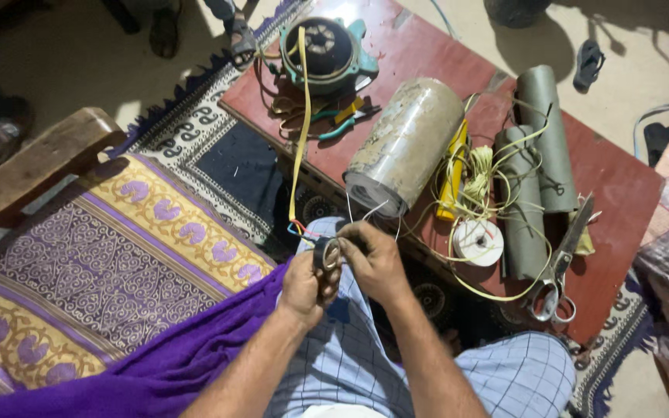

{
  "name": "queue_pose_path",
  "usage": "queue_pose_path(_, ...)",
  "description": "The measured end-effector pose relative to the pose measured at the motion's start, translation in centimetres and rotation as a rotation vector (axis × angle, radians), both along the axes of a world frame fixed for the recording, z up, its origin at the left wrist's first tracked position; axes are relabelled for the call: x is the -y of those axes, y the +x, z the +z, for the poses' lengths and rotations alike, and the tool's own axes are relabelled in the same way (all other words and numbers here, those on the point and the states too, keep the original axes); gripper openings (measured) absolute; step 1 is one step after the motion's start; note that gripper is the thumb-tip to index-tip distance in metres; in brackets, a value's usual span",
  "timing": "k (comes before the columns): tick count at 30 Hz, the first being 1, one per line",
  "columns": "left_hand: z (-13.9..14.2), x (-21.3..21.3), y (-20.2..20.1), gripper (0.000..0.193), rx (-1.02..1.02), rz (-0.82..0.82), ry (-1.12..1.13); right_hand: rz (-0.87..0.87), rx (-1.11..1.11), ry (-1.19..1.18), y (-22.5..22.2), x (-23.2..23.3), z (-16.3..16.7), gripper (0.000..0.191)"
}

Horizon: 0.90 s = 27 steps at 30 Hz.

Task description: The person sits on the floor and wraps electrical tape around exposed wire ends connected to a motor component. They repeatedly pull tape, wrap it around the wires, and tear it off, then place the taped wires into a cylindrical container.

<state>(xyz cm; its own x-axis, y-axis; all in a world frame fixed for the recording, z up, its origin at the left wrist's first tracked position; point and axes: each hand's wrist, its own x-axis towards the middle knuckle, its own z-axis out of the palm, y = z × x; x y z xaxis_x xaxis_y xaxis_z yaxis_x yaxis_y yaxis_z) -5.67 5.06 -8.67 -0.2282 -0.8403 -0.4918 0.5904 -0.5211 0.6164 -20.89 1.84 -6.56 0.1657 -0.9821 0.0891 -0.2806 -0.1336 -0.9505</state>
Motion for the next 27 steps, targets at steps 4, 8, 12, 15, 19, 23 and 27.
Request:
queue_pose_path(4, -0.2, 1.2, 0.2, 0.031, 0.06, 0.003, 0.093, 0.125, -0.019, -0.11, -0.4, -0.3, 1.1, 0.018)
queue_pose_path(8, 0.6, 2.1, 1.1, 0.036, 0.222, -0.111, -0.164, 0.144, -0.202, -0.246, -0.6, -0.4, 2.9, 0.024)
queue_pose_path(12, 1.9, 2.4, 1.5, 0.04, 0.212, -0.039, -0.275, 0.06, -0.254, -0.384, 1.0, -0.4, 2.4, 0.016)
queue_pose_path(15, 2.5, 2.4, 1.6, 0.021, 0.056, 0.076, -0.234, -0.037, -0.398, -0.37, 1.7, -0.5, 1.3, 0.013)
queue_pose_path(19, 2.9, 2.4, 2.3, 0.073, 0.041, -0.012, -0.609, -0.034, -0.562, -0.164, 1.7, 0.8, 1.5, 0.024)
queue_pose_path(23, 3.0, 3.1, 4.2, 0.044, 0.108, -0.149, -0.558, 0.008, -0.595, -0.124, 2.0, 2.0, 3.4, 0.022)
queue_pose_path(27, 2.4, 3.7, 5.7, 0.027, 0.245, -0.252, -0.556, 0.121, -0.178, 0.068, 1.4, 1.1, 4.1, 0.014)
